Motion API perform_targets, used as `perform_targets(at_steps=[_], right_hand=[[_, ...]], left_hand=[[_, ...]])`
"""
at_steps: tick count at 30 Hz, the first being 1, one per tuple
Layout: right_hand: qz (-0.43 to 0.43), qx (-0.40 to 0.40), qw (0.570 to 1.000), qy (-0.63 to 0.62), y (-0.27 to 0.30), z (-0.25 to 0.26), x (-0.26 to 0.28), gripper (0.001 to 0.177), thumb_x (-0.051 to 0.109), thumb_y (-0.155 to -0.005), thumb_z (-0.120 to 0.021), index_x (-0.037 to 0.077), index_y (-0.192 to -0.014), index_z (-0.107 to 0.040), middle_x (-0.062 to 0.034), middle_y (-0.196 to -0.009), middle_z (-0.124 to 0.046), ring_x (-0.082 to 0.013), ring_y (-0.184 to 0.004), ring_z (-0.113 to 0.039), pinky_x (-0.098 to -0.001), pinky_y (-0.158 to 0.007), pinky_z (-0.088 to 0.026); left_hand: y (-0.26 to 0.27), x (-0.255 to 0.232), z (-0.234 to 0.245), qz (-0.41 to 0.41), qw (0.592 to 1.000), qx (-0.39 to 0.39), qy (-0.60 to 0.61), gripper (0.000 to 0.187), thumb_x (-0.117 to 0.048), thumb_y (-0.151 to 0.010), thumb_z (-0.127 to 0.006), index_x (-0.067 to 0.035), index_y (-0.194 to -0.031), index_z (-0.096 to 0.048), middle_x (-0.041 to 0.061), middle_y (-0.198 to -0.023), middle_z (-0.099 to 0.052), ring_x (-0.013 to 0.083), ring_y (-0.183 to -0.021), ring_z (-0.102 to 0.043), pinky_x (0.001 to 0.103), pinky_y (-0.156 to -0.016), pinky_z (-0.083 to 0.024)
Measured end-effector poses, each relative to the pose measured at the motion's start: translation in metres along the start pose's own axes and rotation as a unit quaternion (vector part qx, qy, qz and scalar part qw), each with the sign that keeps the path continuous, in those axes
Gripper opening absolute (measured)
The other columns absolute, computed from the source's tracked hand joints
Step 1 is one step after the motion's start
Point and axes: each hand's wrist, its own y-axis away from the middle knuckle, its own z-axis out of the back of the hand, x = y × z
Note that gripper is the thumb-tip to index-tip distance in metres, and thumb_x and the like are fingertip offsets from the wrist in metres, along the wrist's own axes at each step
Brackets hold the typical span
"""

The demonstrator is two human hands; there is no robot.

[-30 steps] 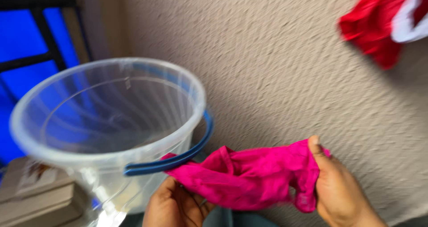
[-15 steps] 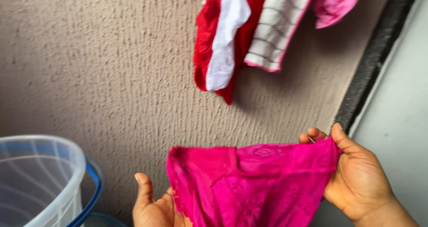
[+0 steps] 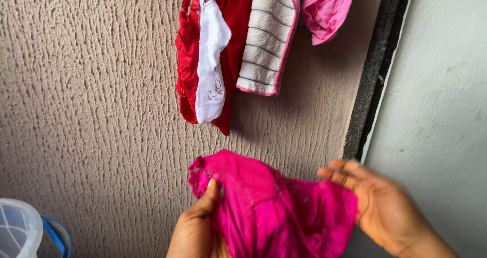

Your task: The person hangs several items of laundry, including different colored underwear and a striped cloth, onto a hanging drying rack by clipping them with plastic pegs.

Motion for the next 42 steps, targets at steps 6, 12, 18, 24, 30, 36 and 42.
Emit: perform_targets(at_steps=[6, 12, 18, 24, 30, 36, 42], right_hand=[[-0.044, -0.074, 0.996, 0.01, 0.009, 0.014, -0.051, 0.029, 0.03, -0.102, -0.054, 0.002, -0.107, -0.053, -0.0143, -0.122, -0.064, -0.0322, -0.122, -0.062, -0.055, -0.102, -0.048], [-0.093, -0.143, 0.985, 0.009, 0.018, 0.013, -0.065, 0.036, 0.036, -0.098, -0.055, 0.001, -0.105, -0.058, -0.0152, -0.114, -0.068, -0.0316, -0.111, -0.066, -0.0537, -0.099, -0.051], [-0.121, -0.193, 0.974, -0.013, 0.029, 0.009, -0.09, 0.043, 0.041, -0.094, -0.057, 0.0, -0.102, -0.064, -0.016, -0.105, -0.072, -0.0309, -0.101, -0.069, -0.0524, -0.096, -0.054], [-0.171, -0.201, 0.962, -0.067, 0.018, -0.011, -0.069, 0.05, 0.047, -0.091, -0.058, -0.001, -0.1, -0.069, -0.0169, -0.096, -0.076, -0.0302, -0.09, -0.073, -0.0511, -0.093, -0.057], [-0.237, -0.038, 0.971, 0.009, 0.027, -0.077, -0.024, 0.048, 0.043, -0.09, -0.064, -0.004, -0.1, -0.07, -0.0183, -0.091, -0.075, -0.0273, -0.08, -0.074, -0.0444, -0.081, -0.062], [-0.256, 0.059, 0.955, 0.139, 0.026, -0.116, -0.036, 0.044, 0.037, -0.094, -0.064, -0.002, -0.113, -0.068, -0.0143, -0.093, -0.074, -0.0201, -0.079, -0.07, -0.0342, -0.073, -0.06], [-0.088, 0.088, 0.964, 0.235, 0.027, -0.108, 0.003, 0.043, 0.038, -0.091, -0.057, 0.004, -0.117, -0.065, -0.0102, -0.101, -0.073, -0.0153, -0.089, -0.072, -0.0309, -0.077, -0.061]], left_hand=[[-0.01, -0.001, -0.046, 0.134, 0.974, 0.176, 0.053, 0.046, -0.036, -0.099, -0.045, -0.003, -0.125, -0.065, 0.02, -0.128, -0.07, 0.0352, -0.117, -0.065, 0.057, -0.104, -0.048], [-0.017, 0.007, -0.052, 0.083, 0.975, 0.193, 0.072, 0.041, -0.033, -0.104, -0.045, 0.0, -0.121, -0.063, 0.02, -0.124, -0.07, 0.0349, -0.119, -0.065, 0.056, -0.108, -0.047], [-0.005, -0.008, -0.043, 0.016, 0.979, 0.18, 0.098, 0.037, -0.029, -0.101, -0.048, -0.004, -0.122, -0.064, 0.018, -0.131, -0.07, 0.0369, -0.126, -0.063, 0.061, -0.106, -0.043], [0.004, -0.035, -0.021, -0.067, 0.994, 0.021, -0.088, 0.04, -0.03, -0.094, -0.053, -0.007, -0.126, -0.062, 0.013, -0.128, -0.071, 0.029, -0.123, -0.064, 0.054, -0.106, -0.044], [-0.011, -0.013, 0.024, -0.026, 0.929, 0.066, -0.365, 0.045, -0.028, -0.093, -0.065, -0.007, -0.131, -0.057, 0.013, -0.127, -0.072, 0.0252, -0.122, -0.066, 0.047, -0.106, -0.045], [-0.038, 0.025, 0.053, -0.033, 0.806, 0.254, -0.533, 0.054, -0.025, -0.091, -0.077, -0.006, -0.136, -0.053, 0.014, -0.126, -0.073, 0.0214, -0.121, -0.068, 0.04, -0.105, -0.047], [-0.049, 0.035, 0.012, 0.058, 0.938, 0.068, -0.334, 0.03, -0.02, -0.09, -0.07, 0.003, -0.108, -0.079, 0.014, -0.089, -0.081, 0.0223, -0.078, -0.074, 0.036, -0.075, -0.06]])
